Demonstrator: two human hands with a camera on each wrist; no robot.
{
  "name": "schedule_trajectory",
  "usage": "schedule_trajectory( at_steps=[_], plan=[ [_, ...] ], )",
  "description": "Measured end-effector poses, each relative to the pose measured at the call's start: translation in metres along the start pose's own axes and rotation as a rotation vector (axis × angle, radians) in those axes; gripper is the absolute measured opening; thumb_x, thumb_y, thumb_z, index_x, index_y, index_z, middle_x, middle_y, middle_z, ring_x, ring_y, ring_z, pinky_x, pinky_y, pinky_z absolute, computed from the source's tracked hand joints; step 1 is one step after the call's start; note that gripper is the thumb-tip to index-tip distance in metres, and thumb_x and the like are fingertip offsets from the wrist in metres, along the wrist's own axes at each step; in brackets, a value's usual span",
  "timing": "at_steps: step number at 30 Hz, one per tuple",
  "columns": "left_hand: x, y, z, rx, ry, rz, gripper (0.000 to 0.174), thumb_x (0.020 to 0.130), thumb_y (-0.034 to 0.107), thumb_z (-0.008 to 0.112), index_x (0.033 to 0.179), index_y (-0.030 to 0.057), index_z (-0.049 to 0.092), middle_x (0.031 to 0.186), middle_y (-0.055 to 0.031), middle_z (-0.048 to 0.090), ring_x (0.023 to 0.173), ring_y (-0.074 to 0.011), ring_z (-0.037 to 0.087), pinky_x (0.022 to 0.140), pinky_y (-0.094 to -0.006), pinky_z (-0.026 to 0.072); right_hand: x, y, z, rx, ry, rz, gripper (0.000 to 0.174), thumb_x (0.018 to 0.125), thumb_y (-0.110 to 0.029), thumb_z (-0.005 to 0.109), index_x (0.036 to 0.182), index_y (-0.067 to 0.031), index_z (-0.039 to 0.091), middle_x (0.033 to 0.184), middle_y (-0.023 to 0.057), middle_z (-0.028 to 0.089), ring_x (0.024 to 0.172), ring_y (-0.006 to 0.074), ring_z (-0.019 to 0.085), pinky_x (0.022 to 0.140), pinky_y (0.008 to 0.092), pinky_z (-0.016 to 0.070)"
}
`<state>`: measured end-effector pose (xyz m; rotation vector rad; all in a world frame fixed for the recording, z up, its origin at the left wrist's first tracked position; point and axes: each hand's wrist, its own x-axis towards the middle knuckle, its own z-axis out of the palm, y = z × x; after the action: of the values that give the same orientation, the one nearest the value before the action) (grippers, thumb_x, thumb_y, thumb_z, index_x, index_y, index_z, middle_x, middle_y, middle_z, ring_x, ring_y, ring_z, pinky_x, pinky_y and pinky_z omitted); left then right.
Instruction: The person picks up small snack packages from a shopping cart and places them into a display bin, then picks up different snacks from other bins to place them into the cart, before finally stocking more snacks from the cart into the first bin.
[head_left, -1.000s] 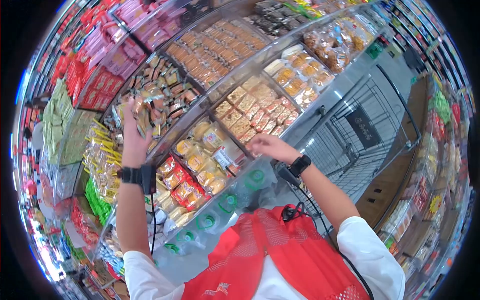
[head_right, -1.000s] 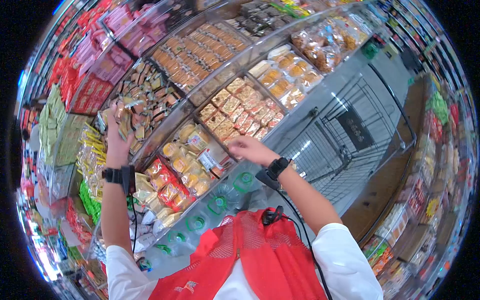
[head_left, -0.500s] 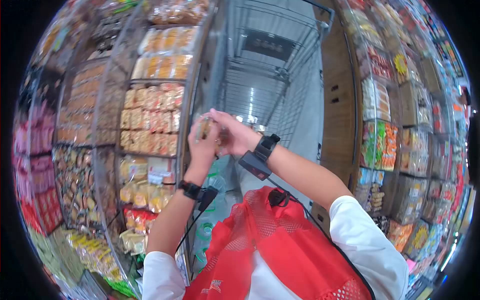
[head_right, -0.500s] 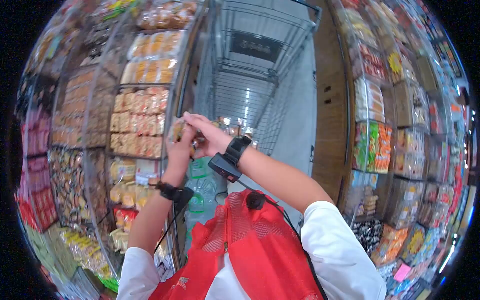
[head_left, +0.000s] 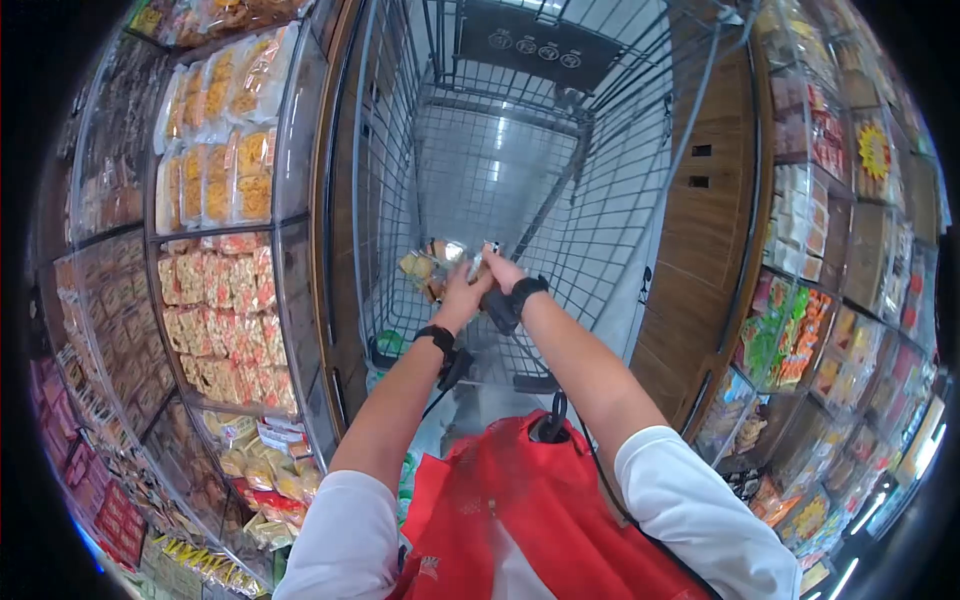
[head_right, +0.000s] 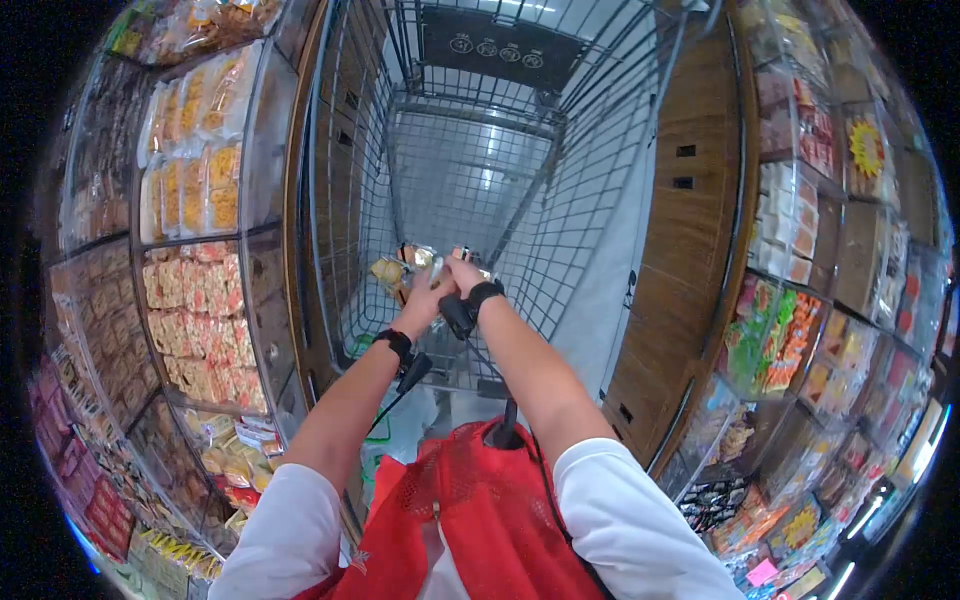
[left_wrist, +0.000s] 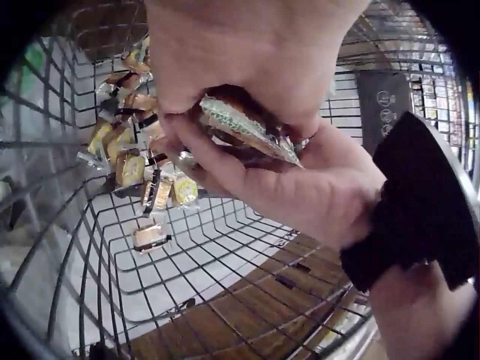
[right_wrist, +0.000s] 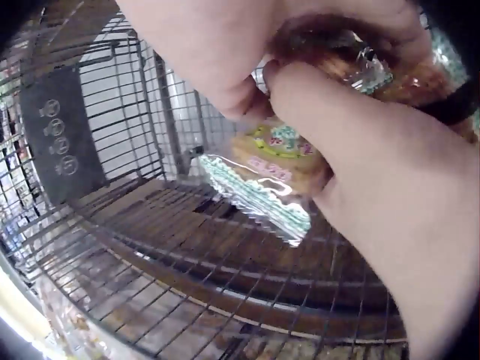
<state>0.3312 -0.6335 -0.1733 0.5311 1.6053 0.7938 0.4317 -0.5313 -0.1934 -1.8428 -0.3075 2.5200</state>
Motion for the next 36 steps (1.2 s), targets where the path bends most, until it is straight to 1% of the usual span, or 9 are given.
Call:
schedule_trajectory(
  at_steps=[3,4,7,10,13,16,21,25,36],
  plan=[
    [0.005,-0.023,0.001,0.446,-0.083,-0.093,0.096,0.09,0.064,0.068,0.159,0.0077,0.033,0.164,-0.0337,0.024,0.151,-0.0506,0.027,0.121,-0.0564,0.0264,0.038,0.028,-0.032,-0.806,0.076,-0.515,0.043,0.1,-0.033,0.06,0.132,-0.0048,0.061,0.111,0.0148,0.071,0.096,0.0256,0.069,0.085,0.0385,0.0563],
    [0.001,-0.03,0.001,0.432,-0.095,-0.145,0.101,0.091,0.066,0.064,0.163,0.0093,0.023,0.167,-0.0316,0.018,0.152,-0.0543,0.022,0.123,-0.06,0.0157,0.018,0.025,-0.01,-0.364,0.175,-0.251,0.048,0.099,-0.032,0.061,0.139,-0.0052,0.059,0.115,0.0172,0.072,0.096,0.0258,0.07,0.086,0.0369,0.0567],
    [-0.019,-0.035,0.001,0.36,-0.092,-0.234,0.104,0.093,0.066,0.06,0.167,0.0108,0.01,0.171,-0.0274,0.011,0.156,-0.0528,0.013,0.126,-0.0607,0.0044,0.0,0.032,0.001,-0.853,0.335,-0.366,0.058,0.098,-0.033,0.064,0.147,-0.0046,0.055,0.122,0.0255,0.071,0.102,0.0413,0.07,0.091,0.0469,0.0553],
    [-0.053,0.035,-0.016,0.517,-0.049,-0.191,0.095,0.092,0.037,0.07,0.166,0.0066,0.019,0.156,-0.0258,0.047,0.139,-0.0409,0.052,0.12,-0.0492,0.0316,0.045,0.062,-0.033,-1.058,0.248,-0.51,0.065,0.098,-0.031,0.065,0.157,-0.0084,0.046,0.122,0.0204,0.072,0.103,0.0236,0.072,0.089,0.0334,0.0571],
    [-0.115,0.089,-0.048,0.169,0.044,-0.05,0.058,0.098,0.027,0.067,0.149,0.0025,0.051,0.122,-0.0189,0.073,0.112,-0.0275,0.071,0.096,-0.0411,0.0545,0.013,0.035,-0.037,-0.952,0.09,-0.361,0.069,0.09,-0.035,0.071,0.152,-0.0115,0.05,0.118,0.0212,0.075,0.11,0.0367,0.071,0.096,0.0436,0.055],
    [-0.197,0.112,-0.075,-0.401,0.039,0.155,0.031,0.099,0.018,0.068,0.125,0.0019,0.064,0.112,-0.0175,0.073,0.102,-0.0284,0.073,0.088,-0.0375,0.0563,-0.028,0.014,-0.04,-1.251,0.157,-0.505,0.081,0.087,-0.028,0.075,0.159,-0.0135,0.041,0.112,0.02,0.076,0.105,0.0348,0.073,0.092,0.0431,0.0565],
    [-0.363,0.116,-0.15,0.329,0.68,0.187,0.015,0.096,0.014,0.07,0.107,0.0041,0.069,0.098,-0.013,0.072,0.085,-0.0271,0.071,0.076,-0.0373,0.0565,-0.035,-0.002,-0.105,-1.136,0.147,-0.316,0.082,0.092,-0.021,0.073,0.161,-0.0128,0.03,0.156,0.0219,0.042,0.133,0.0428,0.056,0.102,0.0495,0.0536],
    [-0.445,0.063,-0.22,0.407,1.077,-0.015,0.015,0.092,0.013,0.073,0.103,0.0043,0.069,0.101,-0.0146,0.072,0.086,-0.0296,0.071,0.075,-0.0406,0.0566,-0.129,-0.012,-0.075,-0.504,0.16,-0.284,0.06,0.097,-0.013,0.063,0.151,-0.012,0.038,0.144,0.0183,0.049,0.125,0.0466,0.06,0.092,0.0575,0.0569],
    [-0.438,-0.022,-0.219,0.796,0.957,0.159,0.035,0.085,0.025,0.079,0.116,0.0101,0.071,0.113,-0.0103,0.067,0.111,-0.0362,0.062,0.093,-0.0477,0.0544,-0.278,0.017,-0.068,-0.301,-0.065,-0.339,0.038,0.099,-0.016,0.063,0.134,-0.0074,0.05,0.13,0.019,0.061,0.112,0.0408,0.069,0.091,0.052,0.0578]
  ],
)
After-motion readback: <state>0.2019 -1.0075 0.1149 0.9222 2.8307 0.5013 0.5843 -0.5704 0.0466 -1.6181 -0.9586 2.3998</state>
